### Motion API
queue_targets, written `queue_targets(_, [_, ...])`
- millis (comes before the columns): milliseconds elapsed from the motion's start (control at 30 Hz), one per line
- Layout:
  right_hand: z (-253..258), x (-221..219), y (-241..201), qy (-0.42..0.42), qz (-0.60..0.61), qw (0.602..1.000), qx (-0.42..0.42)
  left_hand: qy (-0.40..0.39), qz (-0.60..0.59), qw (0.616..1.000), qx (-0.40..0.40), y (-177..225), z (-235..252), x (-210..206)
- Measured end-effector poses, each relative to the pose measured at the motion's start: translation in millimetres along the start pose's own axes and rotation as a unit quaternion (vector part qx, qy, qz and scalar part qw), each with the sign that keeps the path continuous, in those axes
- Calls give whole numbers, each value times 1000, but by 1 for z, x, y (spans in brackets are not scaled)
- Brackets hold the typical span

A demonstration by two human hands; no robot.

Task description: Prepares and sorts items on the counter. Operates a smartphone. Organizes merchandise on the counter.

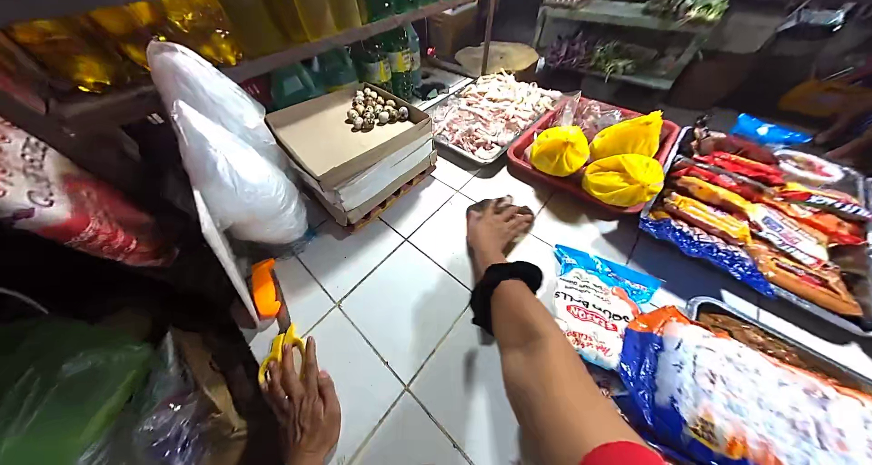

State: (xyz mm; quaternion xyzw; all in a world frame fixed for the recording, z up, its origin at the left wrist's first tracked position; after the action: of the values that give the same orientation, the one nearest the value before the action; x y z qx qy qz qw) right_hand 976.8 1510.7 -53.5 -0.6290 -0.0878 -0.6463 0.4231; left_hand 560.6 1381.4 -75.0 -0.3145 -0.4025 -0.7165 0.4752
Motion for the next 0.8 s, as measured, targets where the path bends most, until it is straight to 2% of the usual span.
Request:
queue_targets(33, [-27,-11,-34,-4,20,999,43,-4,1,1000,-1,-3,-2,1])
queue_targets(100, [-99,-37,-110,-48,94,974,201,-19,-3,1000,4,-3,-1,2])
queue_targets(167, [-146,-61,-156,-158,138,901,380,-27,-4,1000,8,-1,-3,5])
queue_targets(200, [-140,-60,-162,-219,137,859,441,-34,-5,999,6,-2,-3,5])
queue_targets(233, [-118,-54,-155,-219,149,838,477,-38,-3,999,4,-3,-3,5])
queue_targets(267, [-85,-46,-136,-167,185,834,492,-43,0,999,3,-4,-2,5])
queue_targets(333, [-12,-24,-77,-56,203,851,481,-52,13,999,0,-7,-3,5])
queue_targets(367, [20,-5,-40,-33,181,875,447,-59,17,998,-3,-7,-3,6])
queue_targets(433, [71,23,23,-69,109,942,309,-66,21,998,-4,-6,-2,6])
queue_targets(500, [115,7,56,-33,54,982,179,-74,25,997,0,-7,0,6])
queue_targets(533, [122,-8,57,-4,32,992,124,-77,24,997,2,-9,-2,6])
queue_targets(600, [105,-32,19,21,19,997,77,-78,22,997,6,-10,-3,7])
queue_targets(667, [57,-46,-49,4,62,988,140,-73,17,997,11,-11,1,7])
queue_targets(700, [37,-57,-77,-41,89,976,193,-72,13,997,12,-11,-1,7])
queue_targets(767, [29,-69,-101,-139,89,938,304,-65,6,998,5,-11,-3,6])
queue_targets(800, [38,-63,-95,-135,88,923,349,-62,5,998,2,-12,-3,6])
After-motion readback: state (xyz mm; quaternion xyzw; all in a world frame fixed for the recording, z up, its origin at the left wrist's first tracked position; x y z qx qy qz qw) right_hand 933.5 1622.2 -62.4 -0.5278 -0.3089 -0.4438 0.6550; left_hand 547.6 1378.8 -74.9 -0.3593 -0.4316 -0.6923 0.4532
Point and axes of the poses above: each hand's wrist, its own z-axis towards the middle knuckle, its own x-axis out of the back of the hand, y = z × x, the point moved 3 cm from there along z, towards the middle knuckle, and after that the axes turned 6 degrees about y, right-handed, at the moved point
